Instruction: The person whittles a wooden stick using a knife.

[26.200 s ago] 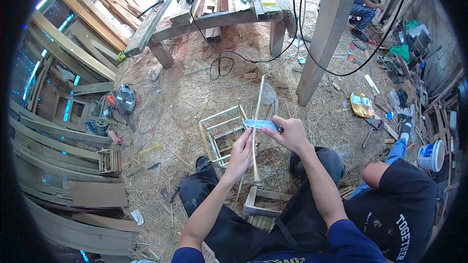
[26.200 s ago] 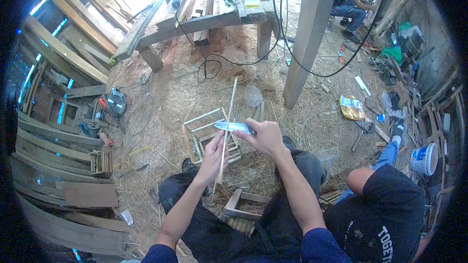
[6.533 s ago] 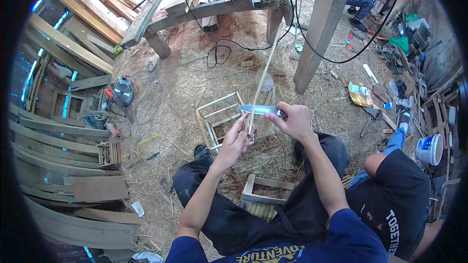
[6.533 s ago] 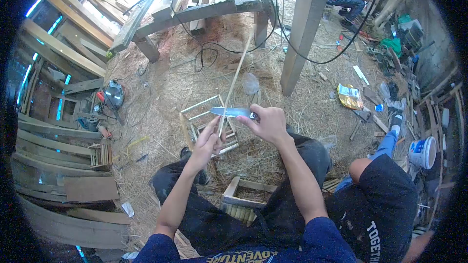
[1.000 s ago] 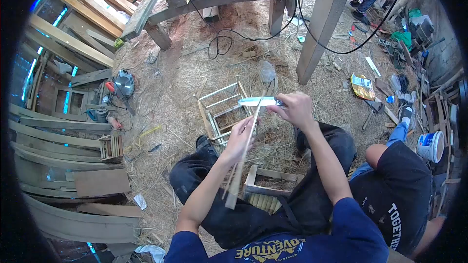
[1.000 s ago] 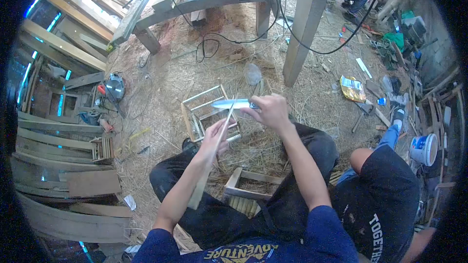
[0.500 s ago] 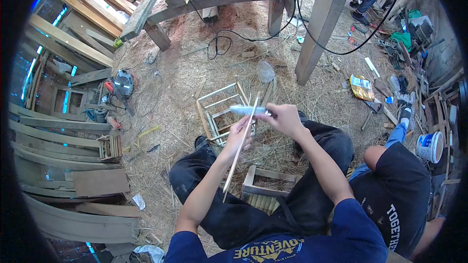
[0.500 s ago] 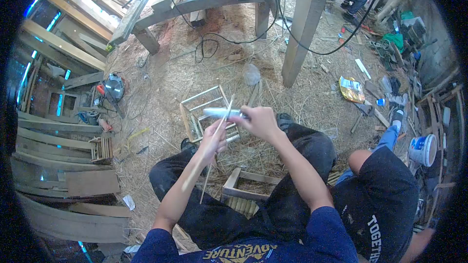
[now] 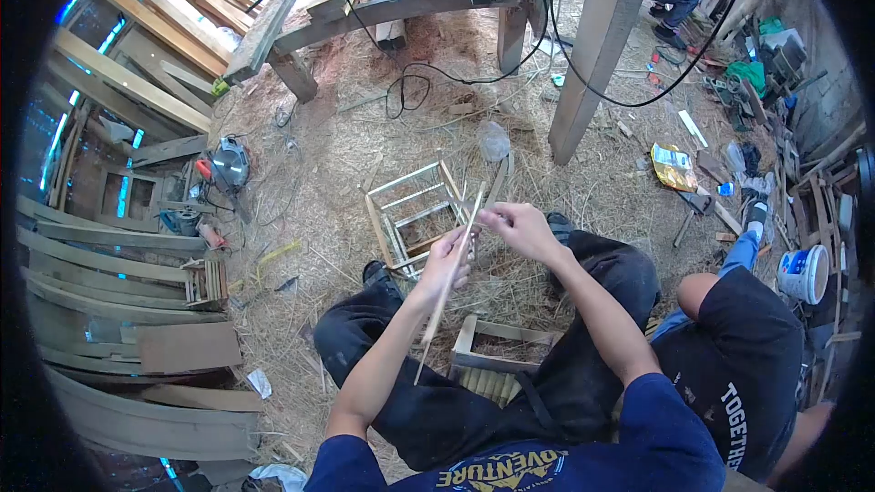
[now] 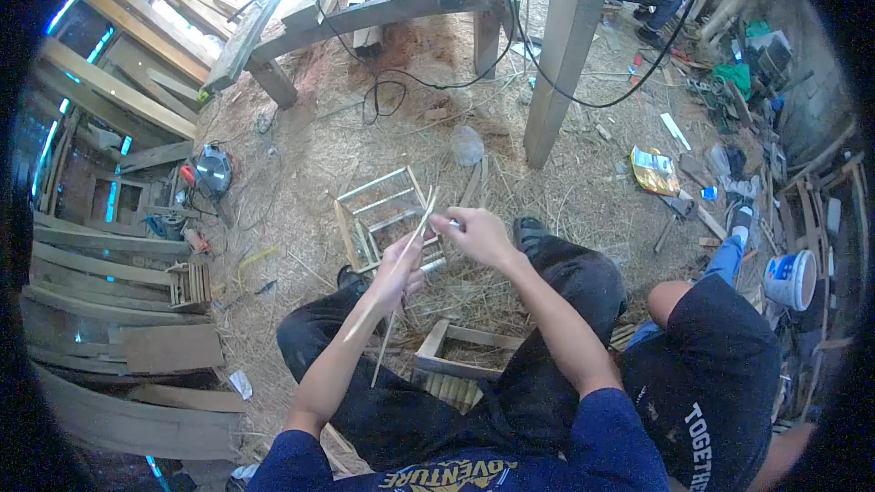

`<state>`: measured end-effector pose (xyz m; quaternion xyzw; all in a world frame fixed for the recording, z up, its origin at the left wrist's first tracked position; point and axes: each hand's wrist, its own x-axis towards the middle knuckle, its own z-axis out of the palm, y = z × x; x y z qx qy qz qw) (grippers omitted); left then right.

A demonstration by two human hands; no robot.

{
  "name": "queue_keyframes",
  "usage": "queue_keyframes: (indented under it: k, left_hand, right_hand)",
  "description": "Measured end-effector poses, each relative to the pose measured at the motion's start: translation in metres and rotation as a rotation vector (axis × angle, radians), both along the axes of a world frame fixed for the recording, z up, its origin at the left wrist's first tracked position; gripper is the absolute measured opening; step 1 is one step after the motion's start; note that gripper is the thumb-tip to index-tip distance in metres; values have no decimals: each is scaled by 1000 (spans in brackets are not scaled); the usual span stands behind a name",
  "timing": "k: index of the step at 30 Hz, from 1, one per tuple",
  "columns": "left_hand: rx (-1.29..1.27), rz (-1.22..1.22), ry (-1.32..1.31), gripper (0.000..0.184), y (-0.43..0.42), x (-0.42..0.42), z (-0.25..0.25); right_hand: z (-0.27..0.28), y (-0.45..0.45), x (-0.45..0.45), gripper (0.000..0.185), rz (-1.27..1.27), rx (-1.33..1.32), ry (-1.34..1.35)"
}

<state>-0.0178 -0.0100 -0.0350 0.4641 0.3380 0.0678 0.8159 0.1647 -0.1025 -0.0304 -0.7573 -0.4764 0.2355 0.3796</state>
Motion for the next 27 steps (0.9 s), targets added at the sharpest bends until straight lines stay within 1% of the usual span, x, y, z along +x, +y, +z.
queue_keyframes:
  k: [1,2,3,4,5,8,10,11,12,13,16,17,19,20,22,24,25,26,27]
  left_hand:
    - [-10,-10,16,33,0,0,-2]
    - [-18,-21,31,33,0,0,-3]
    - [12,-72,9,31,0,-4,3]
    - [4,-70,0,31,-3,-4,10]
    - [-3,-68,-10,31,-5,0,18]
    - [-14,-61,-19,29,-3,2,19]
    - [25,-62,41,29,-9,-4,23]
    - [-28,-69,23,28,-5,-7,13]
    - [-28,-66,18,28,-3,-6,10]
    - [-29,-59,11,28,-1,-5,9]
    - [-63,-1,-5,29,1,-1,1]
    - [-77,22,-9,29,1,-1,0]
    - [-30,-34,-7,29,1,-5,11]
    - [-10,-66,0,29,-1,-9,18]
    - [7,-69,-13,26,3,-4,23]
    - [20,-69,-30,26,2,-1,17]
    - [16,-52,22,26,-3,-2,21]
    - [-3,-49,6,26,-4,-3,20]
    - [-20,-47,-11,26,-3,-4,17]
  right_hand:
    - [-7,-3,-4,45,48,66,-268]
    - [-4,-4,2,45,46,72,-372]
    - [5,-5,17,45,44,79,-476]
    - [9,-6,28,46,40,85,-574]
    - [7,-5,37,51,32,225,-641]
    - [6,-3,15,51,-94,102,-514]
    - [-1,-5,14,50,-35,9,-219]
    - [-8,-2,14,50,-27,-9,-75]
    - [-10,1,12,50,-16,-27,69]
    - [-12,4,9,51,-5,53,234]
    - [-5,1,1,48,48,-53,-89]
    - [1,-1,0,47,80,-17,-233]
    - [9,-5,4,44,141,61,-522]
    - [1,-3,33,41,68,98,-544]
    - [8,2,21,47,-51,85,-451]
    - [-3,1,17,51,-53,8,-309]
    - [-9,0,16,53,-59,-29,-231]
    - [-14,0,17,54,-55,-43,-186]
    - [-8,1,15,55,-52,-56,-142]
